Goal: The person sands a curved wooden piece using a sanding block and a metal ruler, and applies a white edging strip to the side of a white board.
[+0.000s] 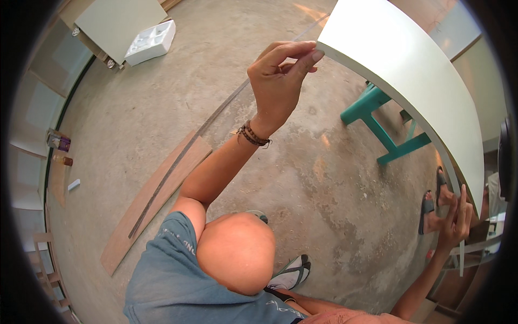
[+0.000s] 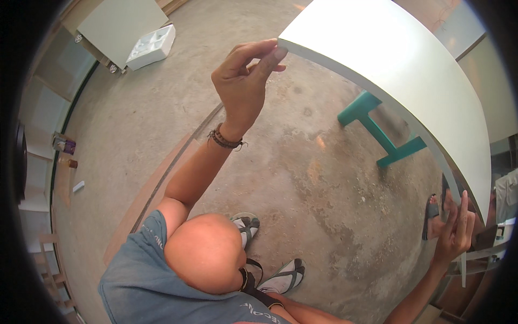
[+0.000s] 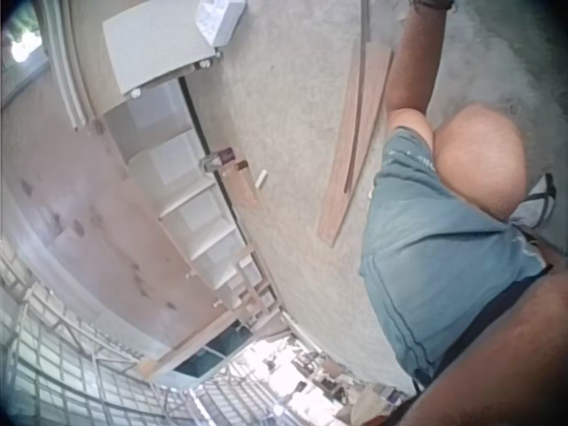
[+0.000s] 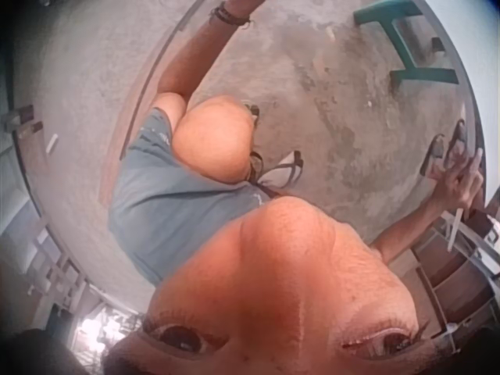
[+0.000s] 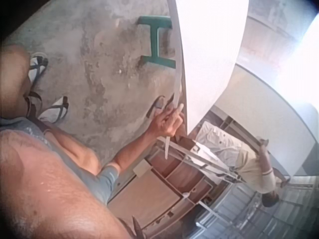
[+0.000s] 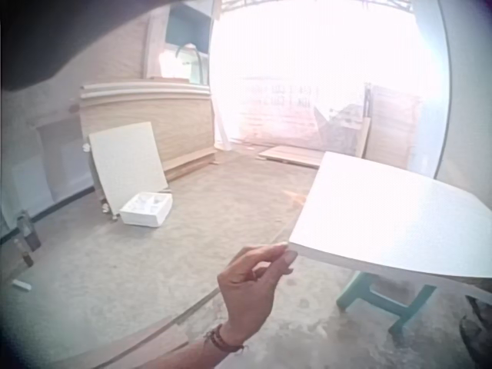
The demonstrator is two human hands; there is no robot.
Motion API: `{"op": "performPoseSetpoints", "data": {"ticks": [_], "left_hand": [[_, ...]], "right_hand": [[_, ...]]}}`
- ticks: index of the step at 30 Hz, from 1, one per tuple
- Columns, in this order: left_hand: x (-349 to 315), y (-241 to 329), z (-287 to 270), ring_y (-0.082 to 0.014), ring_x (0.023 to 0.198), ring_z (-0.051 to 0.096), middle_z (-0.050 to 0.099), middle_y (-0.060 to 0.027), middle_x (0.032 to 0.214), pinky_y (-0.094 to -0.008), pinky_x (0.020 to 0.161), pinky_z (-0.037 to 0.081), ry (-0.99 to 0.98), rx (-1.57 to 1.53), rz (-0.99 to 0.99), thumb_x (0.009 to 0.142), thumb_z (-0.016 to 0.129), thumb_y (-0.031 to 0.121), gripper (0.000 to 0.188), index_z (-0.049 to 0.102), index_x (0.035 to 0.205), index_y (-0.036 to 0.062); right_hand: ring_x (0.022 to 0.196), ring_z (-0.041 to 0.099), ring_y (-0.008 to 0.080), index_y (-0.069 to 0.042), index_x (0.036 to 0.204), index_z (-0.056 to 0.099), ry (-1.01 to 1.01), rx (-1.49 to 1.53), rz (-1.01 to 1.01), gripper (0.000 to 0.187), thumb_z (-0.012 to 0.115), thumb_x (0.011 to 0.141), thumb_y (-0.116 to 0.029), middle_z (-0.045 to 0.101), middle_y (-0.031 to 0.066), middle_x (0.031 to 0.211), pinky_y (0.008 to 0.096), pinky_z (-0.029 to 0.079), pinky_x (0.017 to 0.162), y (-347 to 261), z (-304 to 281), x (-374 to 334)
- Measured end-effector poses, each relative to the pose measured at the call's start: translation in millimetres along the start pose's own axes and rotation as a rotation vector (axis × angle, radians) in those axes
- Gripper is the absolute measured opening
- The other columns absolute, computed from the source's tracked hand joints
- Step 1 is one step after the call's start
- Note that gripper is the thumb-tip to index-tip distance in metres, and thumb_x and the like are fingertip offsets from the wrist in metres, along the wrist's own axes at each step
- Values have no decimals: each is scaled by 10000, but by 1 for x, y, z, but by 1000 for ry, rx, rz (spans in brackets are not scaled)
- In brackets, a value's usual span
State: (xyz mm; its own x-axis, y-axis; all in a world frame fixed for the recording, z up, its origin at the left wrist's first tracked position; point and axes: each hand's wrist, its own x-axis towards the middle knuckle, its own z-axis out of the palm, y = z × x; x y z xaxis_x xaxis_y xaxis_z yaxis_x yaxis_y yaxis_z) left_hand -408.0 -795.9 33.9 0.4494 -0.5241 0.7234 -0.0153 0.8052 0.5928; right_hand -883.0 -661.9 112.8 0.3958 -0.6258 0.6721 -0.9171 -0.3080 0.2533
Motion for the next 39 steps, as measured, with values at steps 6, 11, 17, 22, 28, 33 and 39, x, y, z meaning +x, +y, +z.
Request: {"op": "performPoseSetpoints", "data": {"ticks": [6,11,17,22,28,33,39], "left_hand": [[-1,1,0,-153,864,735,728,-108,1010,-289,701,689,1,17,-16,903,767,17,160,750,1057,-23],[-1,5,-1,-143,848,738,730,-94,1019,-257,693,677,0,-1,-73,898,779,33,152,762,1045,-1],[-1,5,-3,-143,872,735,738,-116,994,-280,689,684,-43,27,-81,917,771,71,223,731,1122,-8],[-2,8,-4,-210,963,741,725,-155,1088,-323,703,680,-91,149,-133,961,710,40,262,672,1211,-27],[-6,9,-4,-215,964,741,723,-145,1091,-334,710,678,-85,200,-146,960,712,39,278,669,1228,-16],[-4,8,-4,-211,939,750,731,-141,1068,-339,702,679,-85,221,-112,951,732,61,288,675,1224,-7],[-4,16,-2,-211,937,754,745,-144,1065,-341,693,676,-75,215,-161,966,722,98,292,673,1237,-1]], "right_hand": [[682,507,115,-56,1355,680,14,16,-29,348,634,1012,-20,589,25,842,318,424,565,-2,1,1],[672,507,113,-63,1353,683,8,20,-38,349,646,1008,-34,609,25,846,302,418,551,-2,0,2],[605,427,77,-100,1355,692,4,59,2,384,696,975,-46,576,-12,801,277,335,490,-9,-4,10],[590,406,71,-109,1328,713,10,19,43,395,741,937,-67,528,-23,756,263,339,495,-11,-5,16],[584,395,72,-97,1316,719,26,62,76,408,765,912,-67,498,-20,727,254,342,502,-16,-4,20],[583,393,71,-87,1310,721,21,55,55,399,761,914,-64,509,-19,726,247,327,493,-13,-4,18],[583,402,71,-88,1299,729,8,39,31,375,757,924,-92,516,-17,713,251,327,482,-10,-3,20]]}}
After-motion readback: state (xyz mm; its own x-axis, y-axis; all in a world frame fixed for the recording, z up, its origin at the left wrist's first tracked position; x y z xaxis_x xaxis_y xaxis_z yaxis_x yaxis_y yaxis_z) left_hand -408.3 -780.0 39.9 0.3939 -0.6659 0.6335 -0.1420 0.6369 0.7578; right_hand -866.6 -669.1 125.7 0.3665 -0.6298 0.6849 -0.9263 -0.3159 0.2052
